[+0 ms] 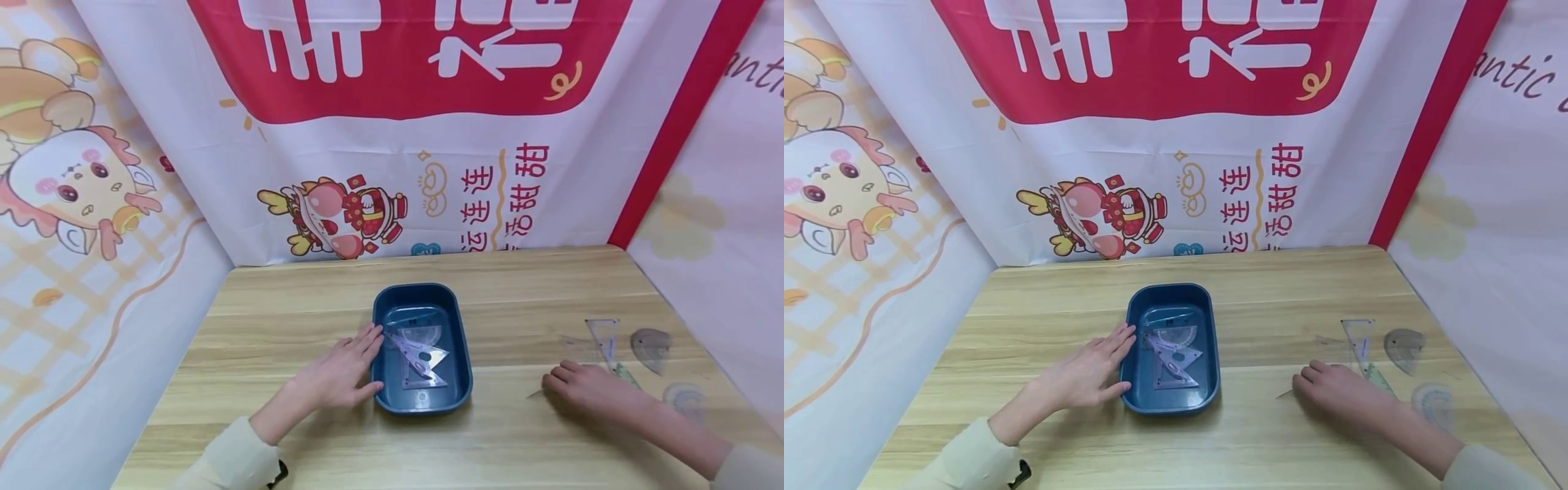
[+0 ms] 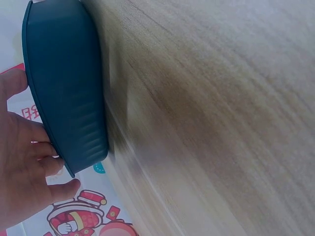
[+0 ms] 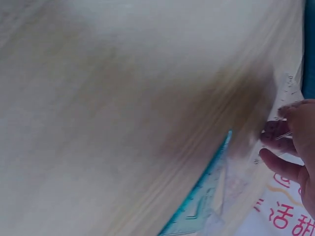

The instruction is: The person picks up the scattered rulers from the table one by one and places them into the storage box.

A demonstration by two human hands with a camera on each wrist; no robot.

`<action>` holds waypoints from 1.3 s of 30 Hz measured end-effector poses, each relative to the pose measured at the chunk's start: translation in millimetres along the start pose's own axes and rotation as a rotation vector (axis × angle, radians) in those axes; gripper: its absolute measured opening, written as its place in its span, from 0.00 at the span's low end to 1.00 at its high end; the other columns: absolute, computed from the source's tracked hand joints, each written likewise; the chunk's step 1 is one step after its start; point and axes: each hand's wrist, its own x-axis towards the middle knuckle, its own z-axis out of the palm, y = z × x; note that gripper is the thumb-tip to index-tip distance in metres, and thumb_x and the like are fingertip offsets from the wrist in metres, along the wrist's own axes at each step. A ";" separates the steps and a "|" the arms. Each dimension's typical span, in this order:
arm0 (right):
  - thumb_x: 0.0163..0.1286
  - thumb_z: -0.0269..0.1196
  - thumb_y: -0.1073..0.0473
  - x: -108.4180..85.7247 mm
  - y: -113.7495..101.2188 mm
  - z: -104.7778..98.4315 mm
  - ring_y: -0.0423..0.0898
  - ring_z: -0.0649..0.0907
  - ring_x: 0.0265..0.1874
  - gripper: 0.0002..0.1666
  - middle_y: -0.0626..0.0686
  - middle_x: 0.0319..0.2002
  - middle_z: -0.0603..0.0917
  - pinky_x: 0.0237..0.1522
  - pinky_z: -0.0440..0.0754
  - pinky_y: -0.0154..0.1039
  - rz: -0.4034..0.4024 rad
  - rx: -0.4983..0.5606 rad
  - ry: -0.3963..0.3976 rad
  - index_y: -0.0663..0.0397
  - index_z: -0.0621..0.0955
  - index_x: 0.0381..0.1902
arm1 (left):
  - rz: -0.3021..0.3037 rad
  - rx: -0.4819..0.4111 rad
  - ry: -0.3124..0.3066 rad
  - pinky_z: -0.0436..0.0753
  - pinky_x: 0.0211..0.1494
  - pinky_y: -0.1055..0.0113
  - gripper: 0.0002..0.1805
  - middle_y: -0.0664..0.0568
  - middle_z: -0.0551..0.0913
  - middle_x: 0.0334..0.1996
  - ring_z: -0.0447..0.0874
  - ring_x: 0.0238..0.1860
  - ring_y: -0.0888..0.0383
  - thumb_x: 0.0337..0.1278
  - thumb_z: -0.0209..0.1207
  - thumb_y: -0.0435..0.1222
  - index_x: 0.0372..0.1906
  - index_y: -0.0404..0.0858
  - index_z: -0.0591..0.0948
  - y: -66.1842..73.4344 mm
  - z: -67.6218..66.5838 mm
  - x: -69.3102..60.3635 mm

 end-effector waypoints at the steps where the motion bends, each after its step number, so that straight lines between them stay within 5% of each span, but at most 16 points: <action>1: 0.59 0.55 0.72 1.5 1.0 -1.1 0.43 0.81 0.27 0.13 0.48 0.29 0.82 0.25 0.80 0.33 0.002 -0.004 -0.016 0.53 0.81 0.35 | 0.001 0.000 0.002 0.66 0.75 0.43 0.46 0.44 0.49 0.81 0.46 0.81 0.47 0.68 0.49 0.62 0.78 0.36 0.57 -0.1 0.4 -0.1; 5: 0.39 0.69 0.72 8.7 4.0 -7.6 0.42 0.82 0.23 0.19 0.47 0.26 0.87 0.25 0.80 0.36 0.067 0.017 -0.064 0.49 0.83 0.32 | 0.002 0.001 0.003 0.66 0.75 0.43 0.46 0.44 0.49 0.81 0.46 0.81 0.47 0.68 0.48 0.62 0.78 0.36 0.57 -0.2 1.8 -0.6; 11: 0.53 0.70 0.71 25.7 10.4 -18.8 0.38 0.83 0.21 0.12 0.44 0.24 0.89 0.24 0.81 0.35 0.301 0.296 -0.051 0.48 0.85 0.31 | -0.001 0.007 -0.004 0.66 0.75 0.43 0.46 0.44 0.48 0.81 0.45 0.82 0.48 0.68 0.48 0.63 0.78 0.37 0.56 -1.6 3.4 -0.1; 16: 0.65 0.65 0.69 39.0 18.7 -28.3 0.34 0.84 0.26 0.06 0.46 0.30 0.89 0.25 0.81 0.30 0.474 0.683 -0.141 0.56 0.87 0.36 | 0.007 0.012 0.011 0.67 0.74 0.43 0.46 0.43 0.50 0.81 0.46 0.81 0.47 0.67 0.49 0.62 0.78 0.36 0.57 -1.9 4.1 0.3; 20: 0.74 0.58 0.66 45.3 27.1 -35.4 0.38 0.88 0.37 0.12 0.58 0.39 0.90 0.37 0.88 0.33 0.647 1.127 -0.218 0.67 0.85 0.46 | 0.016 0.024 0.020 0.67 0.74 0.43 0.46 0.42 0.51 0.80 0.46 0.81 0.46 0.68 0.48 0.62 0.78 0.36 0.58 -1.7 3.6 0.0; 24: 0.76 0.56 0.61 50.1 33.3 -39.9 0.41 0.89 0.45 0.19 0.67 0.47 0.87 0.45 0.88 0.40 0.793 1.424 -0.228 0.74 0.81 0.54 | 0.020 0.032 0.023 0.67 0.74 0.43 0.46 0.42 0.51 0.80 0.46 0.81 0.46 0.68 0.48 0.62 0.78 0.36 0.58 -2.0 2.6 0.0; 31: 0.77 0.55 0.61 62.2 36.7 -44.3 0.47 0.89 0.46 0.23 0.69 0.50 0.86 0.49 0.87 0.43 0.898 1.570 -0.223 0.78 0.76 0.57 | 0.013 0.028 0.020 0.66 0.75 0.44 0.46 0.43 0.51 0.80 0.46 0.81 0.46 0.67 0.48 0.63 0.78 0.36 0.57 -1.4 -0.5 -0.8; 39: 0.77 0.56 0.57 75.7 37.5 -47.4 0.43 0.89 0.45 0.20 0.59 0.46 0.89 0.46 0.88 0.40 0.930 1.529 -0.257 0.71 0.81 0.53 | 0.020 0.031 0.019 0.67 0.75 0.43 0.46 0.43 0.51 0.80 0.46 0.81 0.46 0.68 0.48 0.63 0.78 0.36 0.58 -1.0 0.5 -1.1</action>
